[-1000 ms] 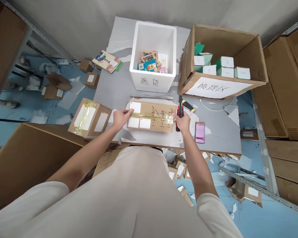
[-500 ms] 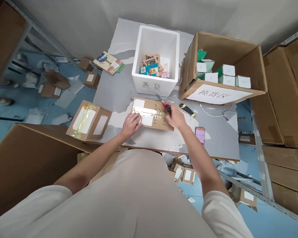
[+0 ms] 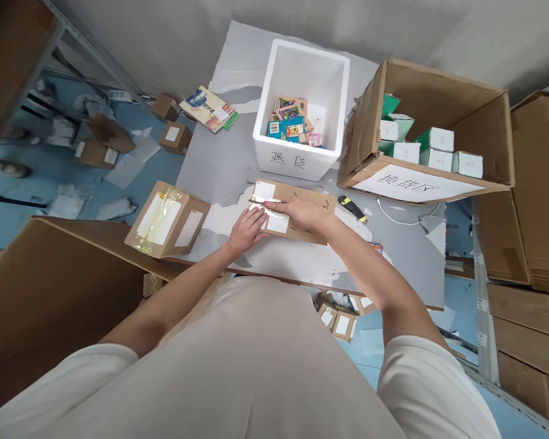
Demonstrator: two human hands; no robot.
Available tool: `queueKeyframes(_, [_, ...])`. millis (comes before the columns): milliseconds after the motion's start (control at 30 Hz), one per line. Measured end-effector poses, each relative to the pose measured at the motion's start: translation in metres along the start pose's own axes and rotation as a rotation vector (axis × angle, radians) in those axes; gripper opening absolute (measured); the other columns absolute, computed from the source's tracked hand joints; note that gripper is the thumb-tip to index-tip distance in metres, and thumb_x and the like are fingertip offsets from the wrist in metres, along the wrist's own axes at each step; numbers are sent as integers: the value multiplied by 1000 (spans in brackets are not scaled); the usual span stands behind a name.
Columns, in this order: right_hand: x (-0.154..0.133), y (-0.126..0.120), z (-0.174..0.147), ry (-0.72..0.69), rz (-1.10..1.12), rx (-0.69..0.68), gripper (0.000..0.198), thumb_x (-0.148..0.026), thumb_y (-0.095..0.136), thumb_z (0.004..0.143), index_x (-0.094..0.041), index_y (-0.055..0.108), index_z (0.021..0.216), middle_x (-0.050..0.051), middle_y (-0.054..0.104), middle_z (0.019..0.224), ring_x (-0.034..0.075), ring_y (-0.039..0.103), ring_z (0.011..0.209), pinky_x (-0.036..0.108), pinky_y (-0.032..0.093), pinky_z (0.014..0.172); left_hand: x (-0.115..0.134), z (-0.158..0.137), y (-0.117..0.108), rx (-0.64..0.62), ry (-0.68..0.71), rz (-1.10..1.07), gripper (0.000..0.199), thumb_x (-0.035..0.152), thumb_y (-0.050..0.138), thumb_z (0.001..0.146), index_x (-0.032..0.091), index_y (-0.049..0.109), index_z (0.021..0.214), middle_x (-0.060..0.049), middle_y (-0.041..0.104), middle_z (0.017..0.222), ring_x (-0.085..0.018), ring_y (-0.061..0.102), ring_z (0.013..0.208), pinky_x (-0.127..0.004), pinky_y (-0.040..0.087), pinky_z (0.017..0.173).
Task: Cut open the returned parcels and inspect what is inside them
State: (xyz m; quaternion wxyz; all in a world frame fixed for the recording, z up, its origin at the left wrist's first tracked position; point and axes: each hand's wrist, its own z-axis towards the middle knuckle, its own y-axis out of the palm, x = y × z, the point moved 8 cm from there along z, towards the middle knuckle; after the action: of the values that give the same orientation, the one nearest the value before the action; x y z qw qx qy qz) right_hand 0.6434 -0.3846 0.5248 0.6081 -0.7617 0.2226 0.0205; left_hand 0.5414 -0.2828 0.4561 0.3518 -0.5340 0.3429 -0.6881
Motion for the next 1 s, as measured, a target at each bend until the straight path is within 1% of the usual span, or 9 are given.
queueKeyframes(167, [4, -2, -1, 24, -83, -73, 73, -6, 47, 85, -43, 35, 146, 1, 69, 106, 13, 59, 71, 23, 34, 59, -1, -2, 1, -24, -22, 3, 62, 58, 47, 89, 17, 53, 134, -17, 53, 139, -30, 41, 137, -47, 24, 116])
queueKeyframes(267, [10, -7, -17, 80, -132, -72, 68, -10, 47, 86, -45, 39, 143, 3, 69, 103, 17, 61, 70, 26, 36, 58, -3, -2, 2, -34, -34, -3, 62, 59, 47, 88, 18, 53, 135, -16, 52, 141, -30, 41, 137, -48, 23, 117])
queueKeyframes(367, [34, -5, -58, 234, -165, -136, 62, -9, 47, 82, -38, 51, 138, 8, 69, 95, 20, 62, 66, 31, 38, 59, -6, 0, 3, -28, -42, 14, 64, 59, 48, 88, 17, 52, 136, -16, 51, 142, -30, 41, 137, -47, 21, 118])
queueKeyframes(467, [62, 5, -112, 378, -156, -206, 67, -4, 45, 78, -37, 52, 136, 9, 68, 89, 18, 60, 58, 32, 37, 56, -6, 3, 5, -26, -42, 23, 64, 58, 49, 88, 17, 51, 137, -17, 50, 142, -31, 40, 138, -48, 21, 117])
queueKeyframes(600, [80, 14, -160, 465, -87, -132, 73, -4, 48, 75, -43, 49, 137, 6, 67, 90, 14, 56, 53, 31, 37, 57, -1, 9, 11, -37, -38, 26, 62, 56, 49, 88, 19, 49, 138, -16, 50, 142, -31, 40, 138, -49, 19, 118])
queueKeyframes(700, [86, 23, -176, 493, -120, -166, 76, -1, 49, 73, -44, 49, 136, 6, 67, 97, 14, 54, 53, 31, 37, 56, 1, 12, 12, -36, -45, 38, 61, 55, 50, 88, 19, 50, 138, -16, 51, 142, -30, 41, 137, -49, 18, 118])
queueKeyframes(767, [90, 25, -185, 499, -113, -151, 73, -2, 49, 73, -41, 52, 135, 8, 68, 100, 13, 54, 53, 30, 37, 56, 1, 13, 11, -30, -55, 43, 60, 55, 50, 88, 19, 51, 137, -15, 51, 142, -30, 41, 137, -49, 17, 118])
queueKeyframes(867, [99, 23, -205, 529, -56, -64, 63, -4, 48, 76, -34, 58, 131, 11, 69, 101, 12, 51, 51, 29, 36, 54, 0, 14, 10, -28, -61, 42, 59, 55, 48, 88, 20, 52, 136, -15, 51, 142, -31, 41, 137, -49, 17, 118])
queueKeyframes(1000, [114, 25, -248, 610, -39, 20, 56, -8, 52, 75, -31, 65, 124, 10, 68, 85, 9, 43, 45, 28, 33, 50, 2, 15, 5, -34, -49, 45, 59, 56, 46, 89, 20, 53, 135, -16, 52, 140, -31, 41, 135, -50, 18, 117])
